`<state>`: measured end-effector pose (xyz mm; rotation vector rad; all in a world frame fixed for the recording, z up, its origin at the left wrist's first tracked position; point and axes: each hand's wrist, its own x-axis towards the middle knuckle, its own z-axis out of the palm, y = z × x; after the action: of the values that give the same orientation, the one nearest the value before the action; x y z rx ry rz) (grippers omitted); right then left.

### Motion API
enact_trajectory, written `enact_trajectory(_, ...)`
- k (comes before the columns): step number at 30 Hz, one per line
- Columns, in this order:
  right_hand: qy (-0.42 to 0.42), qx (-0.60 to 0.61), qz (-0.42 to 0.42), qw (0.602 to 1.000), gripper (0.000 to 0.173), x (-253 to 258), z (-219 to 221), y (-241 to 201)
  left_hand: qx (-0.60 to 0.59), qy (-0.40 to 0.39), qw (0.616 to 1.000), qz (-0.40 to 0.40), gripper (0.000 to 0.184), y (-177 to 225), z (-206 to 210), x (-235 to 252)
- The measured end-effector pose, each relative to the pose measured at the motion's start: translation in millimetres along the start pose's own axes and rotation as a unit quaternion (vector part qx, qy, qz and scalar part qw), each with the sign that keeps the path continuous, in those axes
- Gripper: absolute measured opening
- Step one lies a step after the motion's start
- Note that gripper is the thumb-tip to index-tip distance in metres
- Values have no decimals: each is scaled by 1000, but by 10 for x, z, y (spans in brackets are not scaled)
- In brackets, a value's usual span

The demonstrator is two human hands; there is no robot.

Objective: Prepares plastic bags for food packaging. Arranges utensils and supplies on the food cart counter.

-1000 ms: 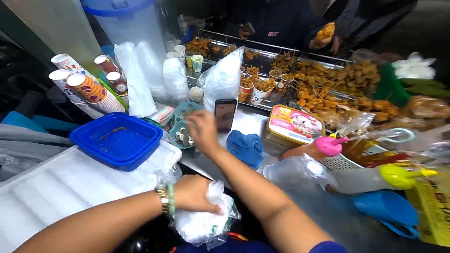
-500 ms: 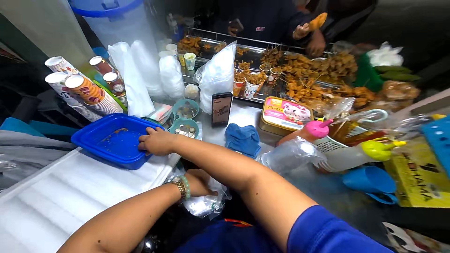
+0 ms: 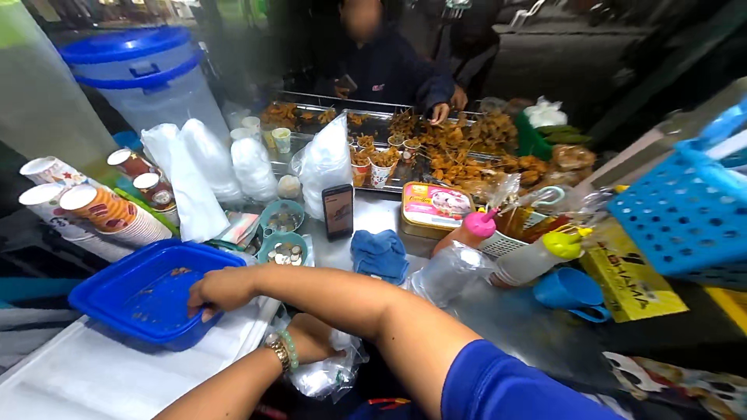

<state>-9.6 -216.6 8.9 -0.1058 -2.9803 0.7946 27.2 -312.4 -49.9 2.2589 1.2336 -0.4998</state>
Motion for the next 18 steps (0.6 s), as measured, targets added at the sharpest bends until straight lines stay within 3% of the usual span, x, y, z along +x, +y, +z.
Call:
enact_trajectory(8,169,122,-28,978,28,5,-6,-173,7,-13,1000,2,57,-37,4,-12)
enact_trajectory(13,270,61,-69,958,20,-105,-200,-477,-4,-5,1000,-9,54,-58,35,-30)
enact_trajectory(16,297,18,-86,951,19,-407,-412,-845,-7,-66,996,-56,58,68,-111,-60)
enact_trajectory(18,329,-13,-99,939,18,-726,-582,-1067,12,-65,997,-44,58,-10,-62,28)
